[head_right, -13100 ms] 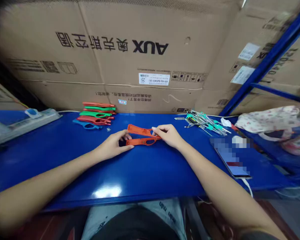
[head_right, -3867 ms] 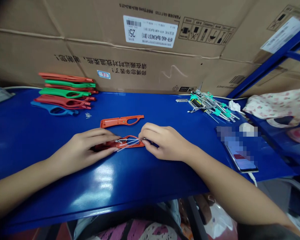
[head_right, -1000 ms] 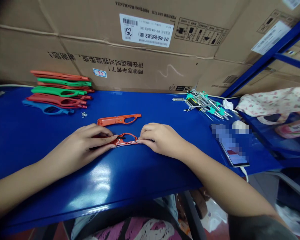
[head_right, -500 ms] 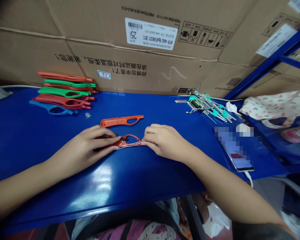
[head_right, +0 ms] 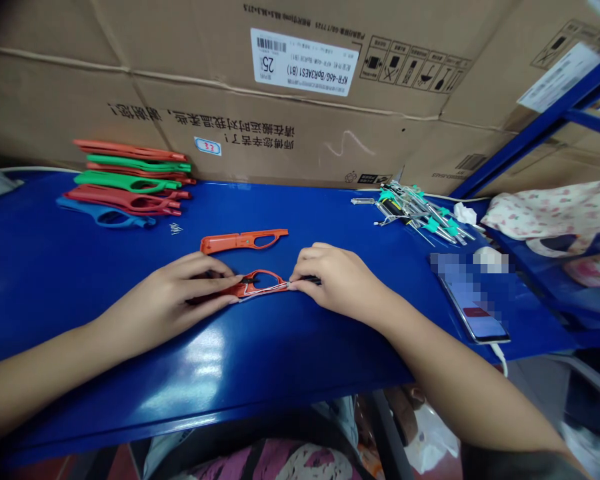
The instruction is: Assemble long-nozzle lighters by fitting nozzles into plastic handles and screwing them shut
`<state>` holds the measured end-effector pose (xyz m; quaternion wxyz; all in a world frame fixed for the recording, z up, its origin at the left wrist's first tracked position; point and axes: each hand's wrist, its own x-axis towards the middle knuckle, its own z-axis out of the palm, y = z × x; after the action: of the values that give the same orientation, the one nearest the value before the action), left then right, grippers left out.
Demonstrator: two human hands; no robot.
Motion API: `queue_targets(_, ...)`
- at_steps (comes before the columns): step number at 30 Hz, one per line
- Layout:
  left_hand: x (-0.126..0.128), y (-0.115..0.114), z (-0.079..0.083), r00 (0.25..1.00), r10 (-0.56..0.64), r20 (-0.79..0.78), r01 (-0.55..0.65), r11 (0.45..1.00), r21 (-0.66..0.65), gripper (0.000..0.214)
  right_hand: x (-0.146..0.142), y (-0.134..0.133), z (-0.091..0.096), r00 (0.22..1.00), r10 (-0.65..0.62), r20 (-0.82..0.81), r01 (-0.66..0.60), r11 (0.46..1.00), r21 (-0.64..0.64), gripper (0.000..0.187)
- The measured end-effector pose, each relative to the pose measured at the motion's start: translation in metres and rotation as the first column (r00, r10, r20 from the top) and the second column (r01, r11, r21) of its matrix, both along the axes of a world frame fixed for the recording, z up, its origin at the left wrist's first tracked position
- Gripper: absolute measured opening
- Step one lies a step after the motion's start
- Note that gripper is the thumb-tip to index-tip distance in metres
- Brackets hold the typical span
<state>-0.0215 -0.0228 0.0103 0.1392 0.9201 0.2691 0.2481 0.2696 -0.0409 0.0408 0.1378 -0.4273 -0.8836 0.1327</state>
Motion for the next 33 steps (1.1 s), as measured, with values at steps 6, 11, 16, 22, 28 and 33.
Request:
queue_targets(6,0.000,0.000,0.000,1.000,-0.001,0.024,0.002,1.000,-0.006,0.023,0.000,0.001,-0.002,0.998,0.042,-0.044,-0.042,0.999,0.012,0.010)
queue_targets(11,0.000,0.000,-0.001,1.000,-0.002,0.021,0.002,1.000,-0.013,0.022,-0.002,0.000,0.000,0.997,0.071,-0.004,-0.071,0.997,0.040,0.013)
queue_targets(16,0.000,0.000,0.001,1.000,-0.008,0.018,0.008,1.000,-0.005,0.022,-0.001,-0.001,0.001,0.998,0.061,0.004,-0.061,0.998,-0.001,0.011)
queue_targets(22,-0.002,0.001,0.001,0.999,-0.022,0.023,0.022,1.000,-0.003,0.022,-0.004,0.002,0.001,0.993,-0.019,-0.118,0.001,0.989,-0.148,0.009)
queue_targets(28,0.000,0.003,0.001,0.999,-0.026,0.032,0.027,0.999,-0.026,0.022,-0.011,0.006,-0.003,0.981,-0.156,-0.112,0.115,0.945,-0.308,0.008)
queue_targets(33,0.001,0.006,-0.003,0.999,-0.020,0.048,0.021,0.999,-0.028,0.022,-0.013,0.010,0.000,0.983,-0.159,-0.095,0.122,0.941,-0.315,0.002)
